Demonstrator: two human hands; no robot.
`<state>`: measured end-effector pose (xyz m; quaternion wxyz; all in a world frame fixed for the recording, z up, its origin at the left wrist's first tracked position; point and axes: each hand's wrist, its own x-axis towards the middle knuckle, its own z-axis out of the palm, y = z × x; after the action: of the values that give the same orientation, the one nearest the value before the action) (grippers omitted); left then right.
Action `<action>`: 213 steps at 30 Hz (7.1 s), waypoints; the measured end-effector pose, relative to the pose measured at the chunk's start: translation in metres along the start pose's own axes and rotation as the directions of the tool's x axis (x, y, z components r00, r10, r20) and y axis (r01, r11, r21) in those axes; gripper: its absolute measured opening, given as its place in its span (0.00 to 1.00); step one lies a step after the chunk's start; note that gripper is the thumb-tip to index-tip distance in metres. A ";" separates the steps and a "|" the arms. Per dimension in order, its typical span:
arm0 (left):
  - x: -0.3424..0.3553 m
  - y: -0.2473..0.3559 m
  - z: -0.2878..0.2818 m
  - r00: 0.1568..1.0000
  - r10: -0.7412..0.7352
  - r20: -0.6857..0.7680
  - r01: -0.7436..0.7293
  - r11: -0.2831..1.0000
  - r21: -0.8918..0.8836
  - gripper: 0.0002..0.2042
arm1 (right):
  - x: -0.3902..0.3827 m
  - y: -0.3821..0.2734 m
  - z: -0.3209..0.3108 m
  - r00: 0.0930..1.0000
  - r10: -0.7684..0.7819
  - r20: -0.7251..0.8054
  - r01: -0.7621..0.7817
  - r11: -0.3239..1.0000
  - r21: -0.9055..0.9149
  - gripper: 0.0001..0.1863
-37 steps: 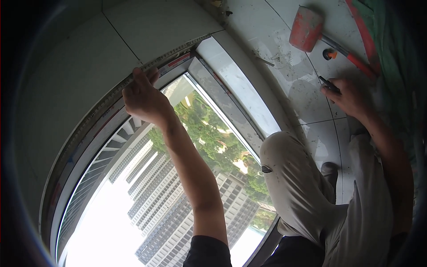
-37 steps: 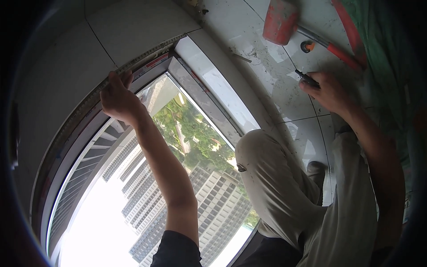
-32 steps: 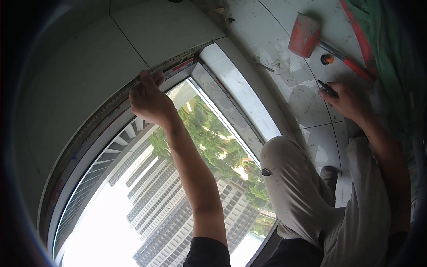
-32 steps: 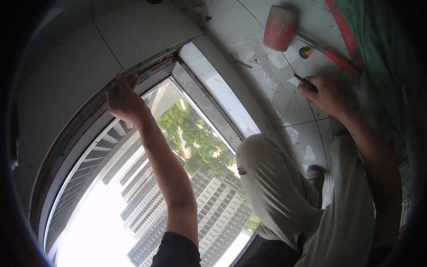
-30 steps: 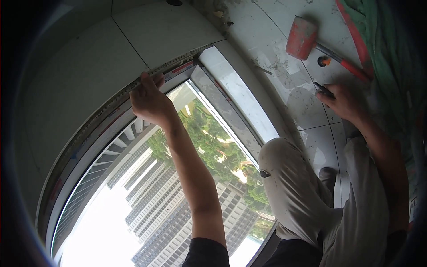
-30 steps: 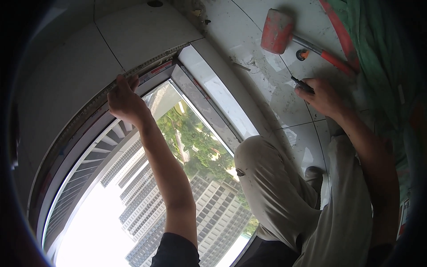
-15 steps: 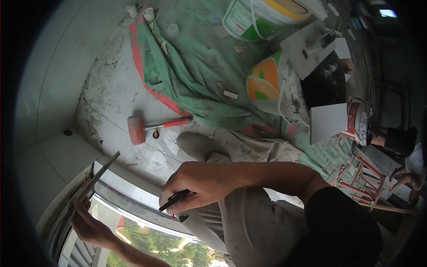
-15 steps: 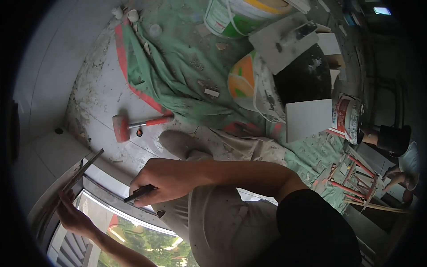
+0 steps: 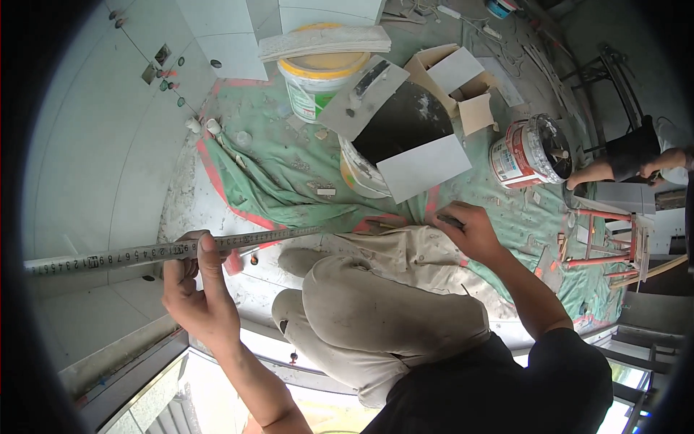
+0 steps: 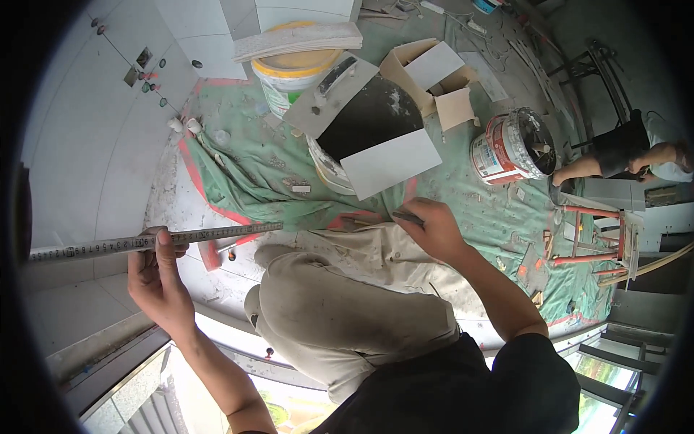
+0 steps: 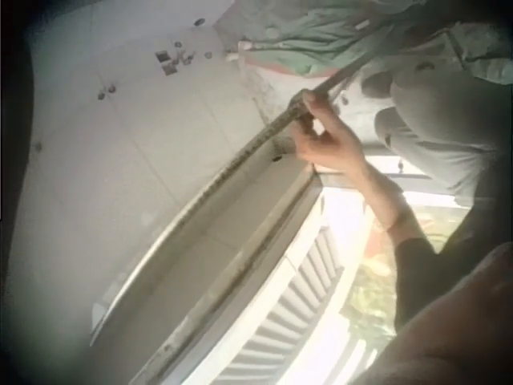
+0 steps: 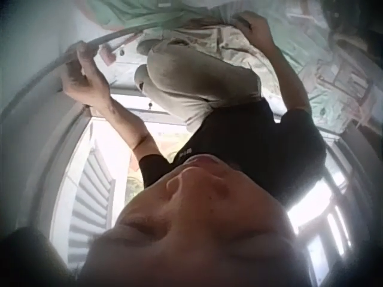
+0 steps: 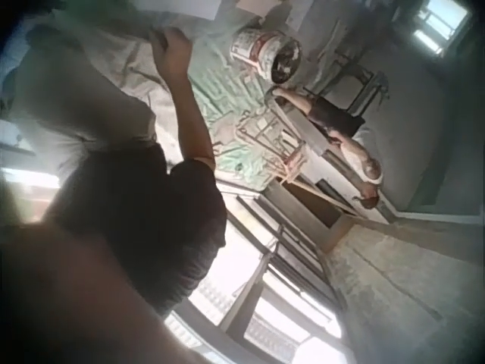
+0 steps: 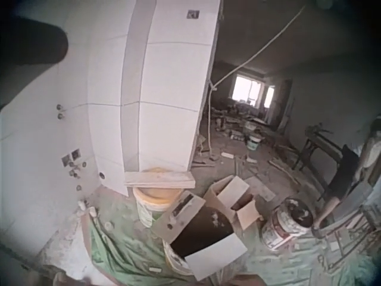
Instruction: Measure, mark, and cut a ceramic tile using a tape measure, straight edge, and angle grinder.
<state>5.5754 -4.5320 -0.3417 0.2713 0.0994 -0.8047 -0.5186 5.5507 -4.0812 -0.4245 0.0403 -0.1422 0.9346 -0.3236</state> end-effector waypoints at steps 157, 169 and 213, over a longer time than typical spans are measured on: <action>0.012 -0.077 0.300 0.501 -0.497 0.709 0.431 0.853 0.293 0.03 | 0.135 0.207 -0.036 0.908 0.058 -0.414 0.039 0.974 0.222 0.07; 0.012 -0.070 0.297 0.521 -0.469 0.713 0.406 0.871 0.276 0.06 | 0.130 0.202 -0.029 0.905 0.147 -0.399 -0.018 0.951 0.309 0.05; 0.014 -0.073 0.294 0.514 -0.512 0.689 0.415 0.851 0.322 0.04 | 0.134 0.208 -0.018 0.905 0.108 -0.411 0.019 0.956 0.294 0.07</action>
<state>5.3964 -4.3408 -0.4945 -0.2423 0.1020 -0.8146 -0.5170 5.3691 -3.9534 -0.5365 -0.1352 -0.0396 0.8661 -0.4796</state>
